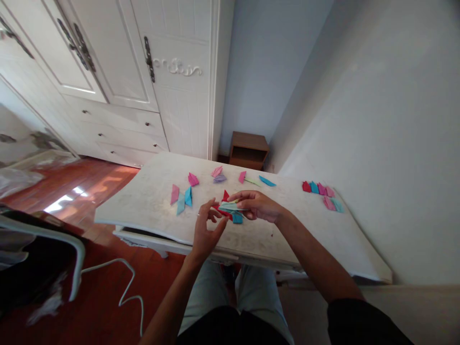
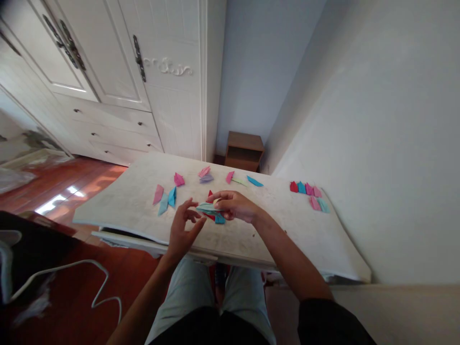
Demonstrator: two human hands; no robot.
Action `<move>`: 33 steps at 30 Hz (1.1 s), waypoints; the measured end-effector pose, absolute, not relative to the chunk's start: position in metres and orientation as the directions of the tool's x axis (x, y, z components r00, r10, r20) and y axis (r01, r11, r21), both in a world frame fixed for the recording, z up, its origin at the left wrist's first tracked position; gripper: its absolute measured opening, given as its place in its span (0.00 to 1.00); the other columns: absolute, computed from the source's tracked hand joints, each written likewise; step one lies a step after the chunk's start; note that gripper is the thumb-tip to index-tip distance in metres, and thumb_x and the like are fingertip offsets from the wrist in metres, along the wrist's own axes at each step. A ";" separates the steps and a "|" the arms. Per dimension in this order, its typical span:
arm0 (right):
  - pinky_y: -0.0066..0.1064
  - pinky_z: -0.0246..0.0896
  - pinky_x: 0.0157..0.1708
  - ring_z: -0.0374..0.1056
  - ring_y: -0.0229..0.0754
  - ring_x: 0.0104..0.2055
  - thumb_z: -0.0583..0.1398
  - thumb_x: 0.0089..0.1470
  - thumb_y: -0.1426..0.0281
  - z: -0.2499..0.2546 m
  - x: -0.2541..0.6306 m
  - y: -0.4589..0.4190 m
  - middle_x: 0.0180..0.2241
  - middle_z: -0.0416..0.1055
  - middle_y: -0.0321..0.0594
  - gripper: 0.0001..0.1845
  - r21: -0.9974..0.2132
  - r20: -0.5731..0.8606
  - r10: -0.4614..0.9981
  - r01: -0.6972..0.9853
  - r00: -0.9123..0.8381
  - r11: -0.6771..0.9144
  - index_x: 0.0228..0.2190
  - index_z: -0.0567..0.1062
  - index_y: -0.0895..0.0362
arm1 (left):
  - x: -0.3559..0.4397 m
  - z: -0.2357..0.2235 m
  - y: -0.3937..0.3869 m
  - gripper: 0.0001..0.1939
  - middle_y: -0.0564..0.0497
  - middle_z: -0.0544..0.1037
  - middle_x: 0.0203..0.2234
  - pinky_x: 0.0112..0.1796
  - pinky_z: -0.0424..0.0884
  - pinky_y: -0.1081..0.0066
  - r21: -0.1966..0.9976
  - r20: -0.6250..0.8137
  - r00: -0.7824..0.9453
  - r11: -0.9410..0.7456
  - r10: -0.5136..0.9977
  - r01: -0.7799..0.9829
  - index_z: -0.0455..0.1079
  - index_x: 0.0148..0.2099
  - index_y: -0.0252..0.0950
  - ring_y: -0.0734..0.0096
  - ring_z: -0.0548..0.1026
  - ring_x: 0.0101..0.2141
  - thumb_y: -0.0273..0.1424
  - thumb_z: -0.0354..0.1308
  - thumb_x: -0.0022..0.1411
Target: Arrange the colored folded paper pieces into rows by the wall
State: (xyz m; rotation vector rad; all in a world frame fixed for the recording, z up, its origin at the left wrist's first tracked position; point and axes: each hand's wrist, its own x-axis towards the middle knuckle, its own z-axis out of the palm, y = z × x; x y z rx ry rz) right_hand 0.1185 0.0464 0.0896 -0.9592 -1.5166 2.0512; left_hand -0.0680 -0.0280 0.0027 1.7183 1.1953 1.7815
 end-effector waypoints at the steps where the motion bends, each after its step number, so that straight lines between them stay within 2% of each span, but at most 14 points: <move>1: 0.20 0.42 0.13 0.56 0.27 0.15 0.67 0.45 0.68 0.086 0.122 0.039 0.23 0.70 0.32 0.21 -0.930 -0.299 0.669 0.051 -0.681 -0.364 0.43 0.76 0.60 | -0.065 0.007 -0.027 0.27 0.44 0.73 0.46 0.32 0.71 0.74 0.759 0.633 -0.135 -0.578 0.762 0.300 0.62 0.60 0.38 0.75 0.74 0.33 0.30 0.62 0.60; 4: 0.19 0.40 0.12 0.55 0.27 0.14 0.68 0.45 0.66 0.076 0.131 0.025 0.22 0.70 0.32 0.19 -0.896 -0.321 0.671 -0.016 -0.669 -0.444 0.40 0.76 0.60 | -0.058 0.017 -0.027 0.11 0.45 0.77 0.41 0.31 0.71 0.74 0.725 0.646 -0.008 -0.610 0.763 0.320 0.73 0.48 0.36 0.72 0.75 0.34 0.30 0.60 0.63; 6: 0.19 0.42 0.12 0.55 0.27 0.14 0.68 0.46 0.63 0.071 0.140 0.020 0.22 0.69 0.32 0.18 -0.880 -0.307 0.705 -0.092 -0.639 -0.466 0.38 0.77 0.60 | -0.053 0.021 -0.028 0.07 0.46 0.79 0.36 0.32 0.71 0.74 0.740 0.628 0.025 -0.607 0.778 0.290 0.76 0.41 0.36 0.71 0.75 0.34 0.31 0.60 0.62; 10: 0.19 0.46 0.15 0.58 0.28 0.18 0.68 0.48 0.56 0.061 0.157 0.008 0.26 0.70 0.35 0.20 -0.844 -0.231 0.805 -0.299 -0.546 -0.446 0.36 0.77 0.59 | -0.036 0.023 -0.035 0.06 0.51 0.78 0.26 0.32 0.70 0.74 0.865 0.476 -0.062 -0.455 0.877 0.210 0.76 0.34 0.36 0.72 0.75 0.28 0.33 0.63 0.59; 14: 0.21 0.52 0.19 0.64 0.32 0.26 0.71 0.43 0.56 0.050 0.165 -0.009 0.34 0.72 0.37 0.25 -0.860 -0.108 0.863 -0.389 -0.493 -0.329 0.41 0.77 0.54 | -0.010 0.020 -0.042 0.11 0.54 0.75 0.20 0.26 0.68 0.76 0.979 0.188 -0.207 -0.200 0.960 -0.039 0.75 0.35 0.34 0.74 0.73 0.22 0.37 0.65 0.56; 16: 0.23 0.54 0.21 0.64 0.32 0.26 0.72 0.41 0.59 0.044 0.163 -0.014 0.32 0.72 0.37 0.23 -0.895 -0.056 0.907 -0.382 -0.418 -0.231 0.39 0.78 0.55 | 0.003 0.019 -0.045 0.13 0.54 0.75 0.19 0.25 0.66 0.77 0.985 0.098 -0.197 -0.124 0.975 -0.123 0.75 0.35 0.33 0.75 0.72 0.21 0.39 0.65 0.55; 19: 0.24 0.54 0.22 0.61 0.32 0.23 0.71 0.44 0.61 0.036 0.161 -0.016 0.24 0.70 0.35 0.16 -0.939 -0.020 0.959 -0.323 -0.283 -0.115 0.33 0.79 0.57 | 0.018 0.016 -0.048 0.13 0.54 0.75 0.18 0.25 0.65 0.78 0.980 0.048 -0.148 -0.076 0.988 -0.184 0.75 0.34 0.33 0.77 0.71 0.21 0.40 0.65 0.56; 23: 0.26 0.53 0.22 0.60 0.33 0.22 0.69 0.45 0.61 0.028 0.168 -0.014 0.21 0.70 0.34 0.13 -0.967 -0.030 0.983 -0.245 -0.179 -0.074 0.28 0.78 0.58 | 0.028 0.011 -0.047 0.13 0.53 0.75 0.18 0.25 0.64 0.78 0.977 -0.001 -0.073 -0.015 0.997 -0.213 0.75 0.31 0.33 0.77 0.70 0.20 0.40 0.65 0.55; 29: 0.25 0.53 0.19 0.59 0.32 0.18 0.68 0.45 0.58 0.026 0.184 -0.014 0.18 0.67 0.32 0.17 -0.991 -0.060 0.989 -0.110 -0.131 -0.075 0.29 0.76 0.58 | 0.031 0.012 -0.038 0.17 0.52 0.76 0.16 0.23 0.65 0.77 0.984 -0.087 0.116 0.103 0.989 -0.144 0.71 0.27 0.34 0.76 0.70 0.18 0.43 0.64 0.55; 33: 0.25 0.54 0.20 0.58 0.32 0.18 0.67 0.47 0.56 0.031 0.201 -0.007 0.18 0.66 0.31 0.17 -1.000 -0.001 0.995 -0.021 -0.096 -0.003 0.30 0.76 0.59 | 0.033 0.009 -0.034 0.18 0.50 0.78 0.19 0.25 0.69 0.75 0.998 -0.030 0.239 0.042 0.970 -0.047 0.71 0.29 0.34 0.72 0.74 0.21 0.45 0.61 0.57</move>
